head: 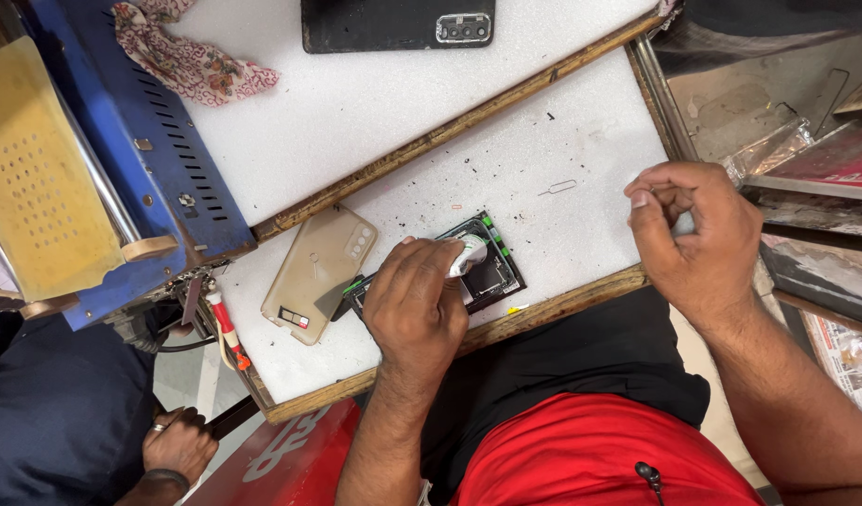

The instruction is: The person applies a red adhesive to the edges of a disassembled smartphone screen assembly using a small applicator. They then use a cloth to wipe the surface and apply a white adhesive from a tube along the screen perimeter.

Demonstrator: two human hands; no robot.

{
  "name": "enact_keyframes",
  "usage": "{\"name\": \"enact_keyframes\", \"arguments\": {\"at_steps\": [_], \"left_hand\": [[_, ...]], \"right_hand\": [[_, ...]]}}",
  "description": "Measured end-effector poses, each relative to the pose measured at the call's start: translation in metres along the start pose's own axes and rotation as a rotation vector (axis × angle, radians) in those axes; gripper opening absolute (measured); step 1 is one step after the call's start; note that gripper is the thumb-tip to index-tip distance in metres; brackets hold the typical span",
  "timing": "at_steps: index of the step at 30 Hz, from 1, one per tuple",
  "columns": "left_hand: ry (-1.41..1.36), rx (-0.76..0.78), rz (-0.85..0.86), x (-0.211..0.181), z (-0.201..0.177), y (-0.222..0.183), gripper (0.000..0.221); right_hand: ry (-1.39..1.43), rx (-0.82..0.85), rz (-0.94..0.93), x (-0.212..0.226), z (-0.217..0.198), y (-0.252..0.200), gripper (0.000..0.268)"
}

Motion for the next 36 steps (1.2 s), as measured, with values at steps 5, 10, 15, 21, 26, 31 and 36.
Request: {"name": "enact_keyframes", "arguments": {"at_steps": [5,10,15,21,26,31,36], "left_hand": [[0.022,-0.005,-0.003,0.003,0.000,0.003,0.042],[0.018,-0.009,-0.011,0.006,0.000,0.006,0.044],[0.031,-0.008,-0.035,0.010,0.001,0.009,0.044],[0.010,-0.029,-0.013,0.007,0.000,0.010,0.042],[0.017,-0.011,-0.010,0.009,0.000,0.009,0.044],[0.019,-0.022,0.005,0.009,0.003,0.006,0.039],[0.020,0.019,0.038,0.006,0.002,-0.002,0.042]], "right_hand": [[-0.035,0.008,-0.056,0.002,0.001,0.000,0.018],[-0.039,0.005,-0.064,0.001,0.001,0.000,0.019],[0.017,0.014,-0.046,-0.002,0.000,-0.001,0.014],[0.064,0.017,-0.049,-0.002,0.001,-0.001,0.012],[0.059,0.010,-0.037,-0.001,0.002,-0.004,0.008],[0.070,0.007,-0.037,-0.003,0.002,-0.004,0.007],[0.061,0.008,-0.023,-0.003,0.002,-0.005,0.007]]}}
Point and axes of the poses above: each hand's wrist, its own y-axis towards the middle knuckle, its own z-axis out of the palm, x = y × z, the point moved 4 cm from there along y, towards the middle knuckle, and after that the axes turned 15 degrees about y, right-handed, at the moved point
